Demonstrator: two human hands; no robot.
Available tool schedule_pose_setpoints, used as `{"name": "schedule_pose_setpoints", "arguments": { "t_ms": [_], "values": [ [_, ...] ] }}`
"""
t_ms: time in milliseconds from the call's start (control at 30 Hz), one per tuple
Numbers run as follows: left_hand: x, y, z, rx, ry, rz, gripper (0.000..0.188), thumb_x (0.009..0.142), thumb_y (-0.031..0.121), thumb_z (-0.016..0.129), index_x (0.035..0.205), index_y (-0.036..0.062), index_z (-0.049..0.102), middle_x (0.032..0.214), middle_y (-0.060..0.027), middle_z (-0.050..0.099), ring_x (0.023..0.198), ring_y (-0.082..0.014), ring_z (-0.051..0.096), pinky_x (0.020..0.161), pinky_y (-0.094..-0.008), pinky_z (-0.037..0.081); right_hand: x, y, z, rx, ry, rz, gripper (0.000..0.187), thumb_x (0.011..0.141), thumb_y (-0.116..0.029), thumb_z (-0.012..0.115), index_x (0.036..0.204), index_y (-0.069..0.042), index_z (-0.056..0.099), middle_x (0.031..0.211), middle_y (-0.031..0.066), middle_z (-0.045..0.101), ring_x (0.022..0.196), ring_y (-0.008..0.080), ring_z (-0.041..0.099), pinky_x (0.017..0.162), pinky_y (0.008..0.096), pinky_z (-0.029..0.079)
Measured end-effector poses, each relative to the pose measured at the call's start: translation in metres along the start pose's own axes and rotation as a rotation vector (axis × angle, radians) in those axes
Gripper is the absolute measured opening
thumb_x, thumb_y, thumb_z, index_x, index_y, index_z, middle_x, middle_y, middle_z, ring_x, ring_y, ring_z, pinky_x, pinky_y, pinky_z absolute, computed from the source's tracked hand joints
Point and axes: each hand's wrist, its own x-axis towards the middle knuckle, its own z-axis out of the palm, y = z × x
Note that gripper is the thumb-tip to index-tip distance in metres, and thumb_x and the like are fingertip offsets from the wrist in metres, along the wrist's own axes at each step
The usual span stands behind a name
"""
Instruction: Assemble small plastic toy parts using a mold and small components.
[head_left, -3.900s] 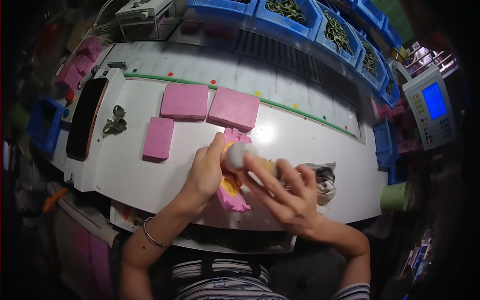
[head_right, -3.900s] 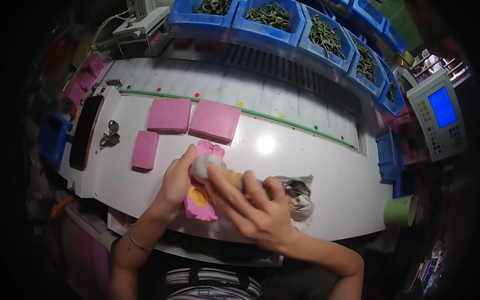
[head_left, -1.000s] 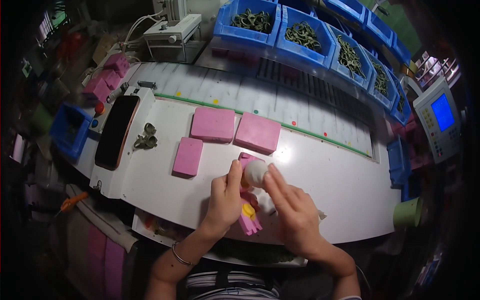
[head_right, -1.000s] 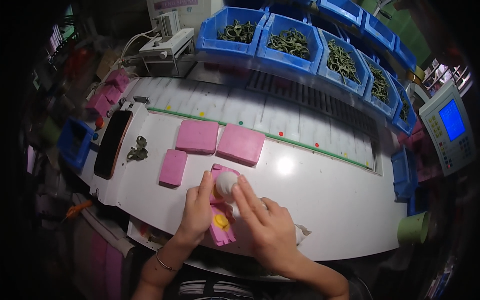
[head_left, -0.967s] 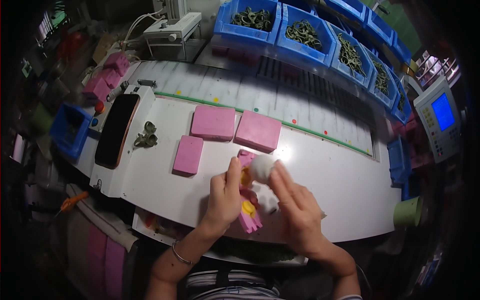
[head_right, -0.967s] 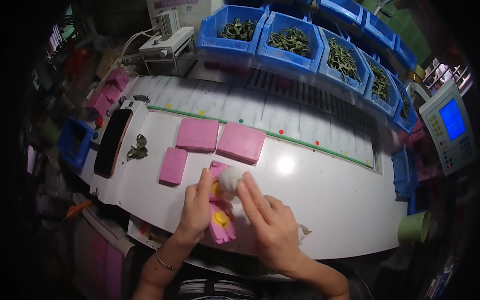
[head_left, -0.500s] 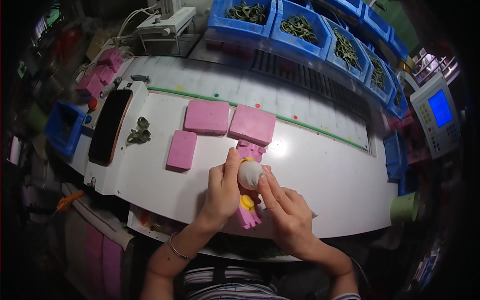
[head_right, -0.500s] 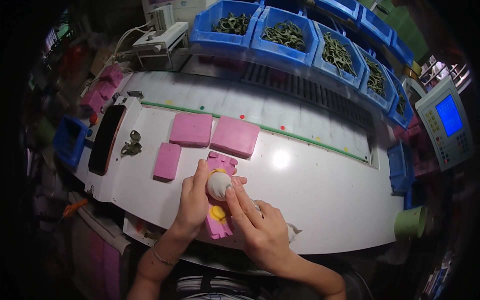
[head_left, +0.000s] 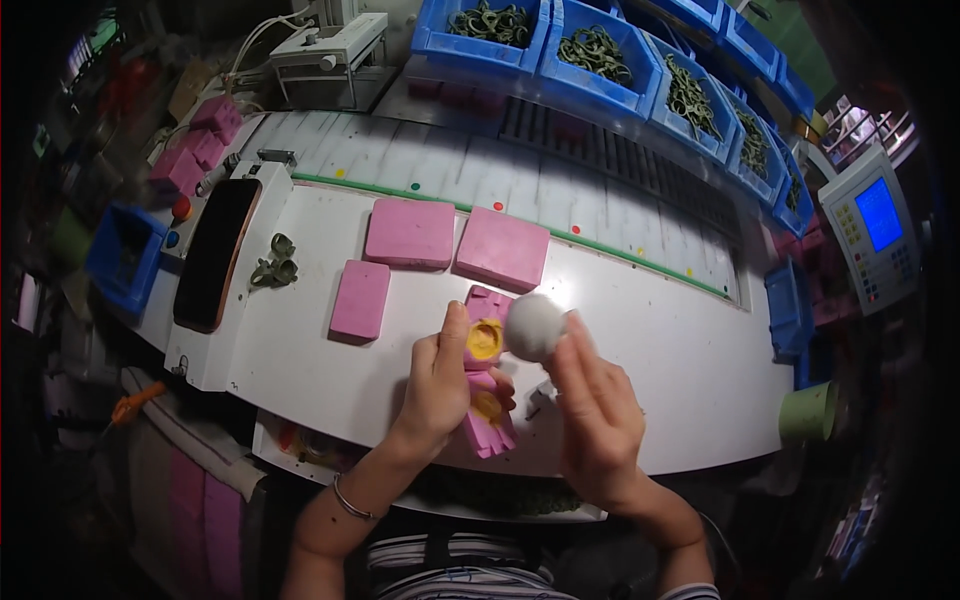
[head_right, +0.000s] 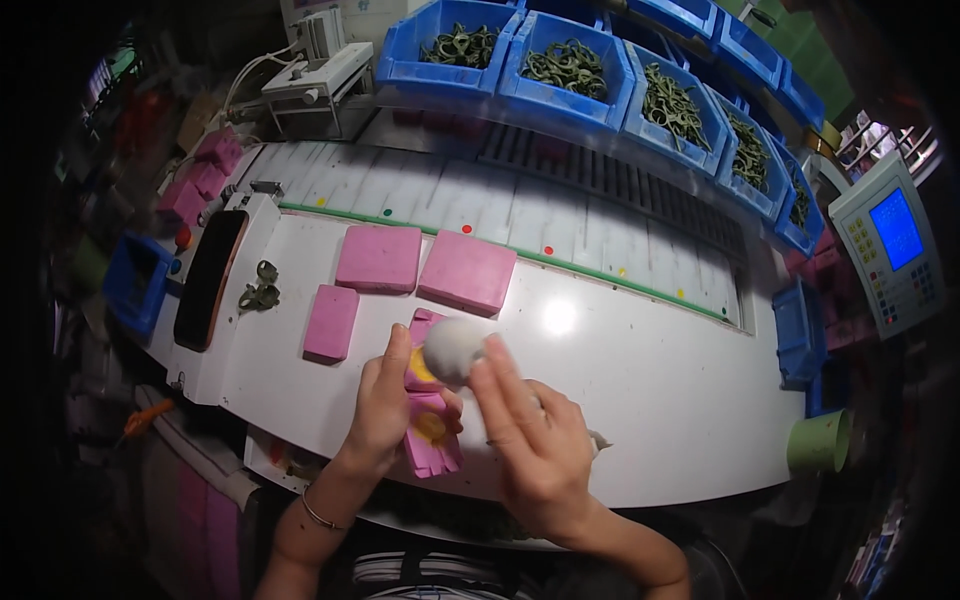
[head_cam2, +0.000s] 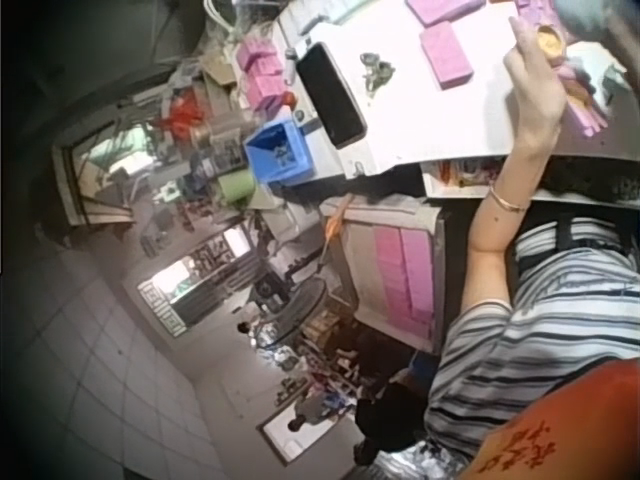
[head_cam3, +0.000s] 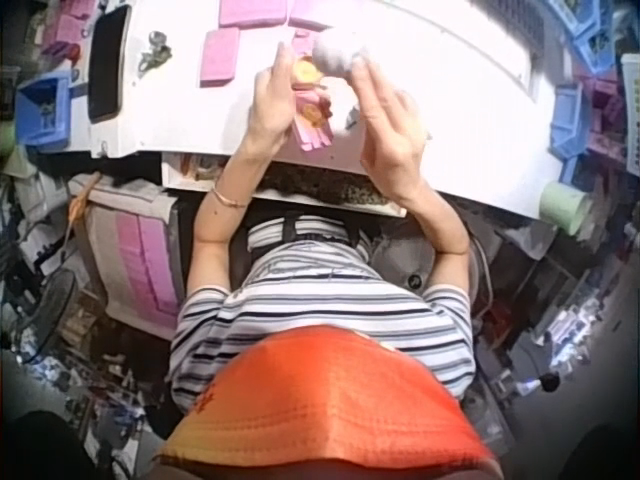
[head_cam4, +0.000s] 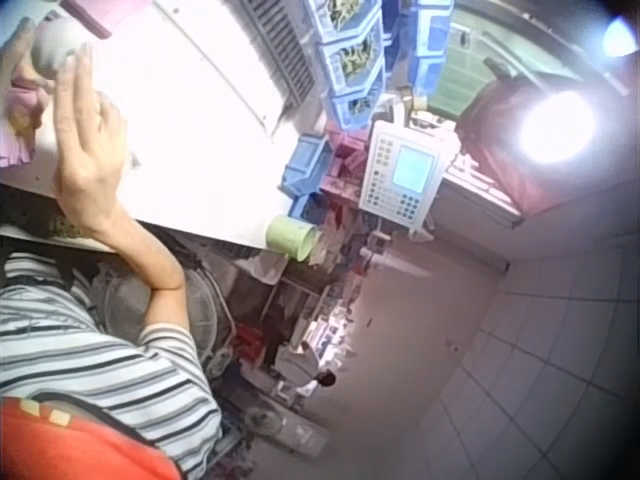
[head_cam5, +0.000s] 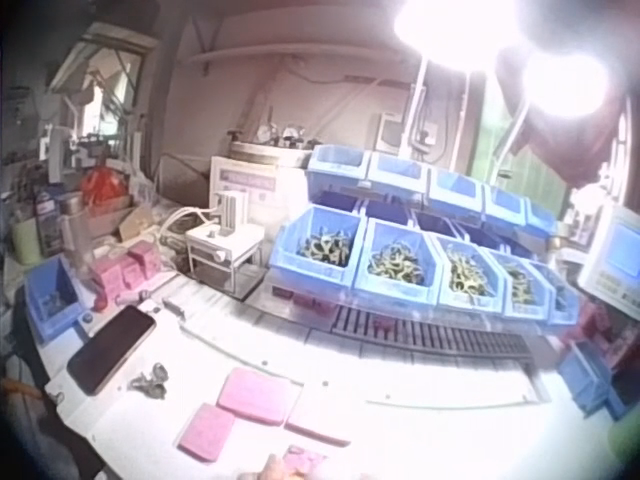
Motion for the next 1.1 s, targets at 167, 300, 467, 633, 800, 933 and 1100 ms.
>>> {"name": "schedule_pose_setpoints", "arguments": {
  "t_ms": [167, 300, 467, 633, 800, 933, 1100],
  "values": [
    [0.003, -0.010, -0.001, -0.104, -0.048, 0.012, 0.063, 0.101, 0.040, 0.018, 0.106, -0.0106, 0.055, 0.093, -0.0210, 0.064, 0.091, -0.0249, 0.064, 0.084, -0.0342, 0.052, -0.001, -0.005, 0.008, -0.130, -0.106, -0.023, 0.056, 0.069, -0.005, 0.061, 0.125, -0.005, 0.055, 0.133, 0.0091, 0.052, 0.080, 0.0220, 0.056, 0.071, 0.0288, 0.044],
    [0.001, -0.007, 0.001, -0.161, -0.012, -0.067, 0.057, 0.101, 0.041, 0.026, 0.089, -0.0043, 0.058, 0.068, -0.0098, 0.061, 0.054, -0.0171, 0.061, 0.050, -0.0288, 0.052, -0.001, 0.002, 0.007, 0.039, 0.131, 0.044, 0.055, 0.070, -0.004, 0.060, 0.125, -0.005, 0.055, 0.133, 0.0092, 0.051, 0.080, 0.0236, 0.056, 0.071, 0.0281, 0.045],
    [0.004, -0.013, 0.007, -0.075, 0.013, 0.105, 0.059, 0.100, 0.043, 0.026, 0.089, -0.0044, 0.059, 0.068, -0.0108, 0.061, 0.053, -0.0169, 0.060, 0.050, -0.0285, 0.051, 0.002, 0.003, 0.007, -0.101, -0.085, -0.010, 0.062, 0.068, 0.000, 0.061, 0.129, -0.006, 0.051, 0.134, 0.0112, 0.050, 0.078, 0.0241, 0.056, 0.072, 0.0307, 0.045],
    [0.001, -0.006, 0.000, -0.029, -0.049, 0.120, 0.062, 0.100, 0.045, 0.026, 0.089, -0.0045, 0.060, 0.068, -0.0113, 0.062, 0.052, -0.0163, 0.060, 0.050, -0.0278, 0.051, -0.002, 0.007, -0.013, 0.264, -0.181, 0.182, 0.068, 0.066, 0.009, 0.055, 0.132, -0.003, 0.046, 0.137, 0.0155, 0.045, 0.078, 0.0262, 0.056, 0.074, 0.0331, 0.046],
    [0.006, -0.007, -0.004, -0.129, -0.051, 0.084, 0.060, 0.100, 0.046, 0.025, 0.098, -0.0056, 0.057, 0.075, -0.0121, 0.062, 0.059, -0.0166, 0.061, 0.058, -0.0294, 0.054, -0.020, 0.022, -0.016, -0.050, -0.306, 0.180, 0.076, 0.064, 0.009, 0.061, 0.136, -0.002, 0.040, 0.136, 0.0173, 0.044, 0.106, 0.0353, 0.050, 0.088, 0.0371, 0.043],
    [-0.003, -0.015, 0.000, 0.019, -0.200, 0.299, 0.066, 0.099, 0.049, 0.022, 0.106, -0.0081, 0.056, 0.093, -0.0172, 0.064, 0.081, -0.0227, 0.065, 0.073, -0.0344, 0.055, -0.005, -0.006, -0.016, 0.284, -0.099, 0.204, 0.075, 0.070, -0.005, 0.073, 0.135, 0.004, 0.038, 0.136, 0.0238, 0.039, 0.116, 0.0361, 0.046, 0.093, 0.0371, 0.041],
    [-0.011, -0.016, -0.002, 0.224, -0.352, 0.398, 0.086, 0.091, 0.064, 0.011, 0.107, -0.0088, 0.054, 0.096, -0.0191, 0.064, 0.091, -0.0235, 0.064, 0.083, -0.0350, 0.051, 0.009, -0.006, -0.014, 0.527, 0.036, 0.217, 0.068, 0.070, -0.002, 0.073, 0.131, 0.005, 0.042, 0.116, 0.0184, 0.054, 0.102, 0.0273, 0.056, 0.087, 0.0329, 0.045]
  ]
}}
